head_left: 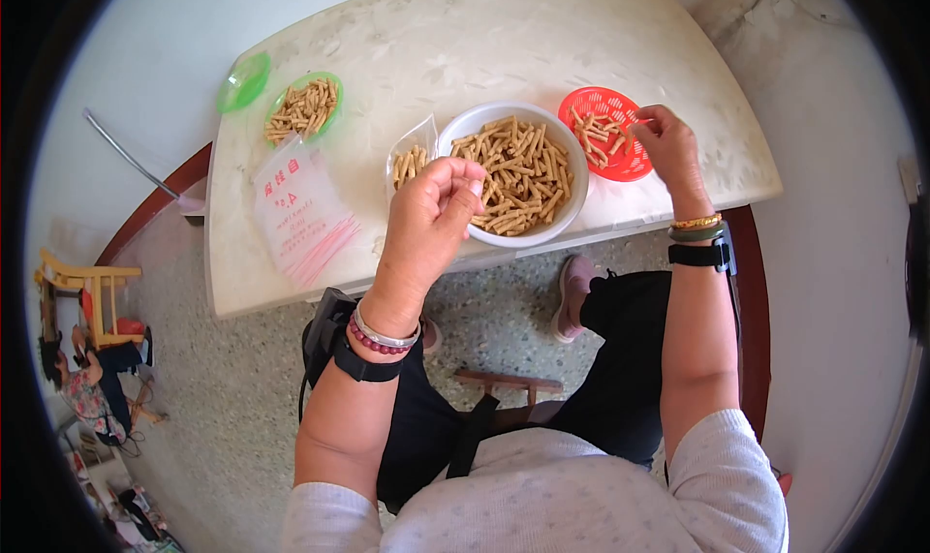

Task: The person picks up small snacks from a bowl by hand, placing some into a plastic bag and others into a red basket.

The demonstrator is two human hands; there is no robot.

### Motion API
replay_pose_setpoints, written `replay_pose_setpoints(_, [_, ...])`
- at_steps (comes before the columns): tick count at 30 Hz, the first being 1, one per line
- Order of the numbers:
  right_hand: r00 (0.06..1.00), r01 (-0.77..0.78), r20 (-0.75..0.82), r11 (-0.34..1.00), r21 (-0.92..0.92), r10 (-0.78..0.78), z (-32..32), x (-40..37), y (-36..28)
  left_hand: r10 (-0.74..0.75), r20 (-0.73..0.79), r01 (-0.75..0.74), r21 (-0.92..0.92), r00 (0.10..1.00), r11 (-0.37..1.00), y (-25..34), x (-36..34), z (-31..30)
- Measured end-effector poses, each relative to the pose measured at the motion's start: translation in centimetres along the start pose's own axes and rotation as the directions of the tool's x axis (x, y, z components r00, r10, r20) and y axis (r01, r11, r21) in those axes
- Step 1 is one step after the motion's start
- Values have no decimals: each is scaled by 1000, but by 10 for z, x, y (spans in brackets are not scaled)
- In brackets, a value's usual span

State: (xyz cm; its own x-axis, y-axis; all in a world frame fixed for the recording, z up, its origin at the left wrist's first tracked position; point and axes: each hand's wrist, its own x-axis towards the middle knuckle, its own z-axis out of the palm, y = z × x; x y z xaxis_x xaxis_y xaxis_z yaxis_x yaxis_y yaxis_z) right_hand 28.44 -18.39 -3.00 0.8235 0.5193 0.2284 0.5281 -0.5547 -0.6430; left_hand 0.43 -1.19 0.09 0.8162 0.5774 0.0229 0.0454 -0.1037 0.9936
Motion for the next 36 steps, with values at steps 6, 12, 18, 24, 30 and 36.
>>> replay_pose_setpoints(6, [920, 354, 149, 932, 83, -363, 38, -19, -40, 20, 207, -84, 304, 978, 949, -10, -4, 10])
replay_pose_setpoints(12, [830, 549, 183, 829, -104, -527, 74, -28, -77, 75, 377, -268, 490, 923, 830, -15, -11, 17])
replay_pose_setpoints(18, [904, 425, 237, 813, -398, -357, 102, -35, -94, -24, 500, -342, 626, 866, 701, -25, -15, 19])
replay_pose_setpoints(24, [882, 468, 269, 784, -407, -387, 105, -34, -92, 15, 518, -394, 630, 855, 669, -28, -13, 16])
replay_pose_setpoints(30, [791, 611, 214, 760, -221, -573, 93, -38, -85, 39, 411, -310, 618, 911, 723, -19, -9, 12])
replay_pose_setpoints(36, [788, 583, 226, 812, 22, -572, 64, -44, -96, 178, 129, -218, 491, 976, 843, -17, -1, 13])
